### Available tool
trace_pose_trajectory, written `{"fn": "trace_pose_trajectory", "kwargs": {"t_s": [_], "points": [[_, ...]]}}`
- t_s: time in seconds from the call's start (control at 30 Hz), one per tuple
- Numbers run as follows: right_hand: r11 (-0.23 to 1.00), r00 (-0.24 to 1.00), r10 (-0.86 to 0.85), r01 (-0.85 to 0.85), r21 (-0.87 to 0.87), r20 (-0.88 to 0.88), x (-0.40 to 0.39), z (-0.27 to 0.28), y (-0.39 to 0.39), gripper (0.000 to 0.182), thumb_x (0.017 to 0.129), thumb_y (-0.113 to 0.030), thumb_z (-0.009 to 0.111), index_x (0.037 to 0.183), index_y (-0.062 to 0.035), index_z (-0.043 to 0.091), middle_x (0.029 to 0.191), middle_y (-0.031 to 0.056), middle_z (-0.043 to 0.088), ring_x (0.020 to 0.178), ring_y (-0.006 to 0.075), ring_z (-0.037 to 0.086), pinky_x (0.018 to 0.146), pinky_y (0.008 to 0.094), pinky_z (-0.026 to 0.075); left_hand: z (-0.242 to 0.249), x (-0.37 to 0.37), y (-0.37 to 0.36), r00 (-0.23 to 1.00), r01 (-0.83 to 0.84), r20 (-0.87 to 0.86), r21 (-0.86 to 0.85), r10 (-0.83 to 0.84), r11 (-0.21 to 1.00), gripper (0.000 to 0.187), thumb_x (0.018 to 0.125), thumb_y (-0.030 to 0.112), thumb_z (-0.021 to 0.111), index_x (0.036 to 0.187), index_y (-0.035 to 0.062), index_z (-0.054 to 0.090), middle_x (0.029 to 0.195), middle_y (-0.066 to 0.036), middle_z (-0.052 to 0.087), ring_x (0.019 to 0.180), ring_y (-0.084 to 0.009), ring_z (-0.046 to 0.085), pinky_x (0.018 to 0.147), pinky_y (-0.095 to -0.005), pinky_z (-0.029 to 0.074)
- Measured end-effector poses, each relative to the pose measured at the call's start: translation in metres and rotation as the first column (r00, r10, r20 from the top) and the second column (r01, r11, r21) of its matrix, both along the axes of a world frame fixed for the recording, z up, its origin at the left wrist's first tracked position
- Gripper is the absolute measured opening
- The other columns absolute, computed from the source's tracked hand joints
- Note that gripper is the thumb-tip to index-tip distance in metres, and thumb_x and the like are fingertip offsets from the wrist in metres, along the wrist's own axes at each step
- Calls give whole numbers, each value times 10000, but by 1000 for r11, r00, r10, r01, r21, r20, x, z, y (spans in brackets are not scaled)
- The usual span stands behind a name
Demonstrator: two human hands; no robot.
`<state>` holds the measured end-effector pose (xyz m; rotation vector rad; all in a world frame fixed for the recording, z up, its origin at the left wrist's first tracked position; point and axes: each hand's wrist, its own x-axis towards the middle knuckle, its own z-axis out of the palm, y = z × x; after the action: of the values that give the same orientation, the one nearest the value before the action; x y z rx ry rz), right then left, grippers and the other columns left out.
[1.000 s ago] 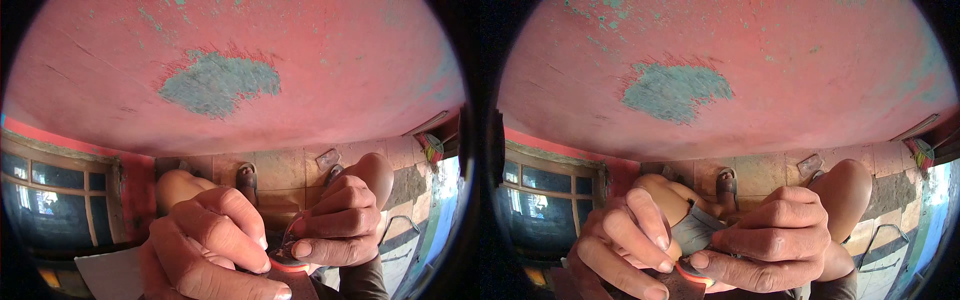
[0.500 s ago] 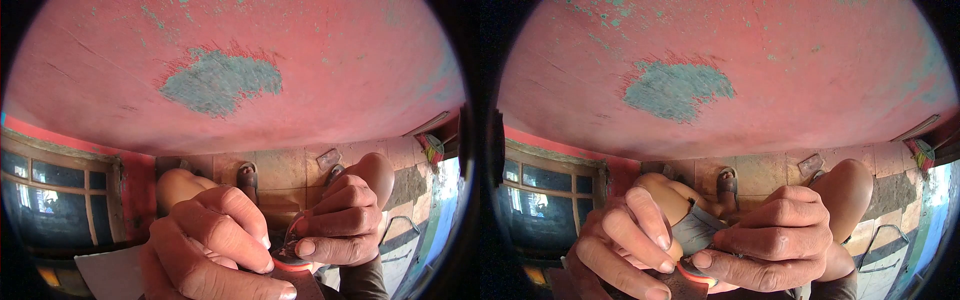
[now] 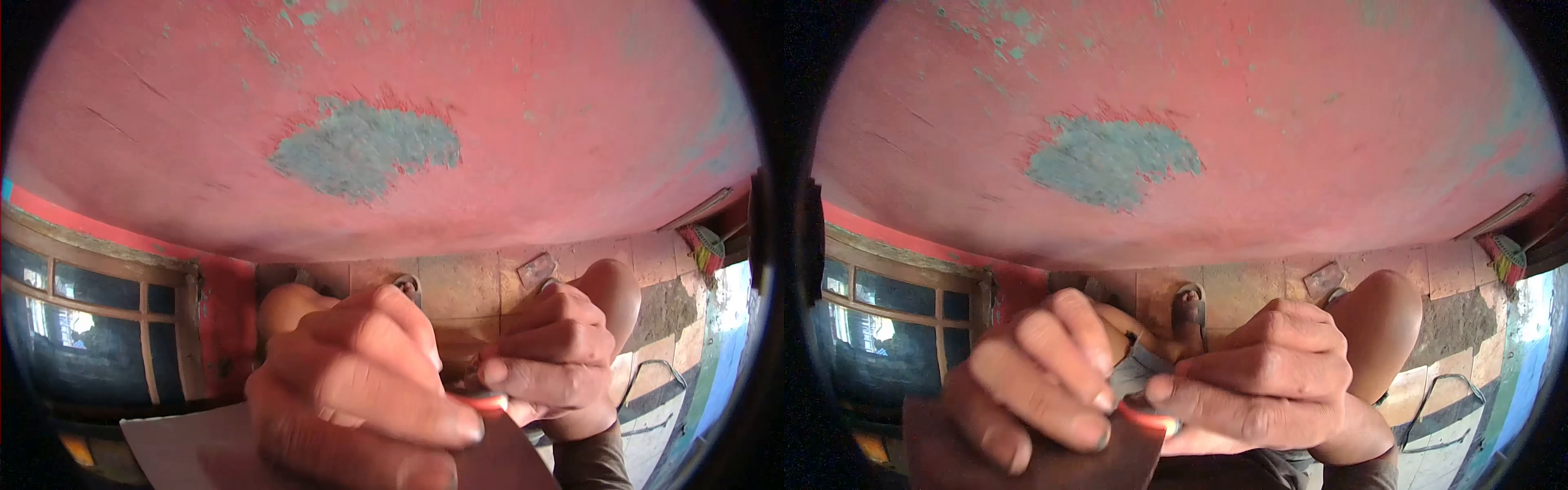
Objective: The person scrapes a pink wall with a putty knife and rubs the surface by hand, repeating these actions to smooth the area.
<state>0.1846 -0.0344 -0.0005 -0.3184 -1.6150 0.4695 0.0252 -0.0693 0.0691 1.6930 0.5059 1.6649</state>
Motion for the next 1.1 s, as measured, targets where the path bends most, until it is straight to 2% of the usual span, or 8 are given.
{"fn": "trace_pose_trajectory", "kwargs": {"t_s": [0.1, 0.23, 0.4, 0.5, 0.6, 0.67, 0.9, 1.1], "points": [[997, 999, -48, 47, -63, -21, -10, -4, 5, 414, 659, -291, 924, 970, -65, 771, 681, -1, 642, 542, 115, 574, 471, 246, 408, -19, -12, 14, 989, -129, 60, -75, 134, 989, 268, 902, 229, 564, 830, -6, 672, 760, -115, 694, 600, -208, 596, 604, -333, 457], [976, 1000, 18, -19, -218, -8, -12, 1, 7, 368, 692, -234, 909, 935, -1, 759, 647, 47, 619, 523, 152, 581, 476, 261, 425, -36, -30, 5, 895, -443, -181, -237, 409, 865, 390, 1018, 371, 469, 1128, 11, 568, 1057, -109, 638, 941, -210, 596, 835, -374, 488], [943, 999, 31, -32, -332, -7, -18, -5, 2, 319, 720, -204, 890, 934, -6, 761, 631, 56, 605, 525, 149, 591, 478, 257, 429, -37, -24, 15, 946, -305, 26, -276, 324, 912, 361, 1053, 288, 432, 1191, -22, 555, 1224, -127, 594, 1113, -190, 556, 959, -362, 462], [925, 998, 57, -59, -375, -16, -21, -1, 2, 274, 748, -180, 869, 927, -11, 751, 650, 61, 624, 536, 145, 600, 505, 248, 453, -39, -31, 15, 944, -313, 0, -305, 329, 899, 342, 1054, 271, 438, 1136, -30, 579, 1209, -134, 597, 1099, -184, 555, 967, -357, 450], [879, 995, 80, -101, -467, -63, -22, -3, 0, 259, 802, -164, 830, 960, 12, 724, 690, 61, 656, 575, 116, 601, 554, 246, 474, -47, -33, 20, 911, -396, -33, -353, 411, 848, 297, 1038, 233, 490, 863, 5, 564, 843, 0, 535, 799, -95, 464, 692, -289, 379], [781, 983, 75, -163, -604, -169, -24, 1, -2, 252, 843, -155, 797, 990, 27, 704, 721, 57, 673, 619, 92, 599, 598, 247, 486, -50, -36, 27, 924, -377, -76, -356, 376, 855, 322, 1034, 213, 521, 786, 14, 572, 671, 74, 464, 654, -42, 387, 543, -254, 306], [520, 945, -33, -261, -814, -324, -39, 28, 37, 252, 1024, -226, 596, 976, 16, 647, 814, -15, 639, 738, 37, 524, 657, 226, 454, -57, -17, 67, 979, -187, -163, -450, 125, 873, 284, 1073, 226, 480, 1082, -8, 641, 836, 70, 557, 774, -13, 456, 656, -208, 409], [639, 917, -286, -32, -768, -277, -43, 6, 67, 289, 1044, -265, 552, 940, 1, 597, 785, -12, 610, 692, 38, 515, 589, 226, 449, -88, -16, 102, 982, -3, -159, -557, -102, 831, 364, 1093, 311, 409, 1096, 1, 602, 904, 35, 563, 820, -52, 478, 719, -246, 424]]}}
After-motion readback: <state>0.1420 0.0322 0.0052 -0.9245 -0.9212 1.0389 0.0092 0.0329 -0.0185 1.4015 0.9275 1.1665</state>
